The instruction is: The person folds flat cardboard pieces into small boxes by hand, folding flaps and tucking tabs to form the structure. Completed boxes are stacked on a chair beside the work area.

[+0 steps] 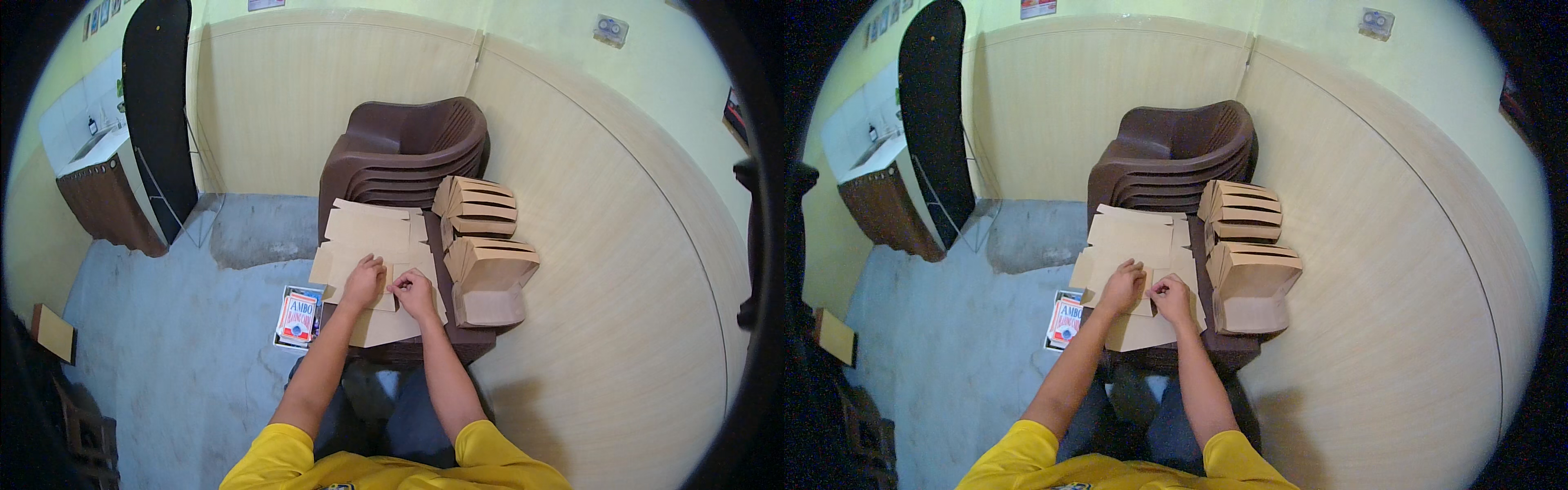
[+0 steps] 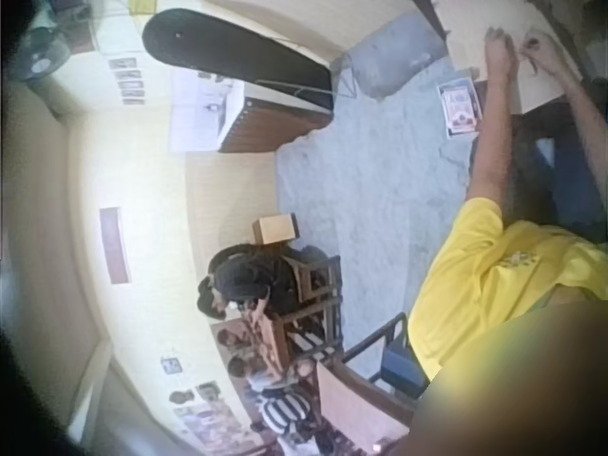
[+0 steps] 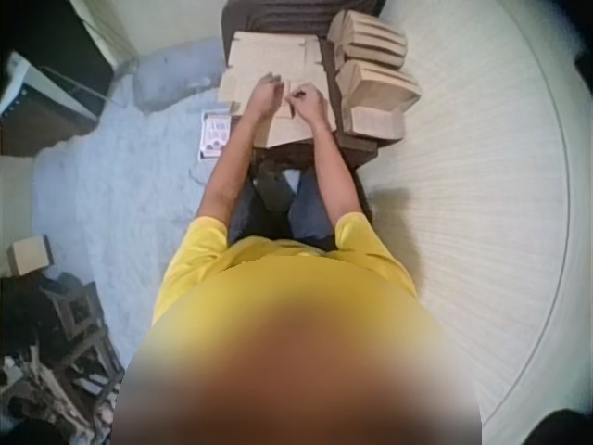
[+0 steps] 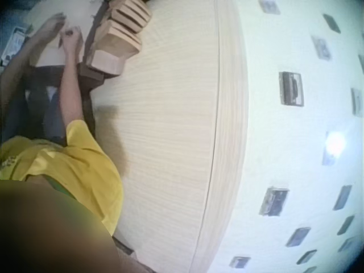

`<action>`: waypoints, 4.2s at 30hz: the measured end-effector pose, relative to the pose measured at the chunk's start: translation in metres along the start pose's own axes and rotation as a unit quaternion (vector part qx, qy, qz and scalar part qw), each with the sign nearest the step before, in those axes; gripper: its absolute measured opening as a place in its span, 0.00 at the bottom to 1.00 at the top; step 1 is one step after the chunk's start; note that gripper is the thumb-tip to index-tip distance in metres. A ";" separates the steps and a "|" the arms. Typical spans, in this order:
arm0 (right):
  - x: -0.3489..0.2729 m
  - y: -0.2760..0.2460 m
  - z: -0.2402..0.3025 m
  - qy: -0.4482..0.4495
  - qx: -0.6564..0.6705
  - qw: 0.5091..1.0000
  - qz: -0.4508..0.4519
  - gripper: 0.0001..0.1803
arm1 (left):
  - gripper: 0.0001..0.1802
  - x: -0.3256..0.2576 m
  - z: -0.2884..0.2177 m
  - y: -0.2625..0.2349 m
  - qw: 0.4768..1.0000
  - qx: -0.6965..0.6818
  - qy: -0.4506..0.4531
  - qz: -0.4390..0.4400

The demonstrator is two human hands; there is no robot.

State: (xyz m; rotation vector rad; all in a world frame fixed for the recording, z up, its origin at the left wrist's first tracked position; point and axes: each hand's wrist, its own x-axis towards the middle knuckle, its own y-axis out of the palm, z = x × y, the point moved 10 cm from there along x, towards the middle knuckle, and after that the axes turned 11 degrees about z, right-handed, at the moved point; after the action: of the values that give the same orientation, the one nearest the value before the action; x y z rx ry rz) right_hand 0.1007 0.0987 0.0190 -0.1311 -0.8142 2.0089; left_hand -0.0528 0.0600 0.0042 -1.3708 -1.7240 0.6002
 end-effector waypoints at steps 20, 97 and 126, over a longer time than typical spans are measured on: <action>0.058 -0.017 -0.035 0.064 -0.085 0.971 -0.213 0.13 | 0.18 -0.012 -0.012 -0.019 0.999 0.031 0.018 -0.006; 0.002 -0.018 -0.019 0.244 -0.184 0.952 -0.036 0.30 | 0.16 -0.013 -0.023 -0.026 0.999 -0.003 -0.049 0.014; 0.040 -0.007 -0.022 -0.023 -0.024 0.999 0.000 0.14 | 0.24 0.015 -0.026 0.002 0.990 0.054 -0.097 0.086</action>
State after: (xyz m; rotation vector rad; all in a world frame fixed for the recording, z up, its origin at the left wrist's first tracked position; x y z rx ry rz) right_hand 0.0925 0.1435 0.0150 -0.1119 -0.8915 1.9995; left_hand -0.0310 0.0715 0.0215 -1.4312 -1.7070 0.9358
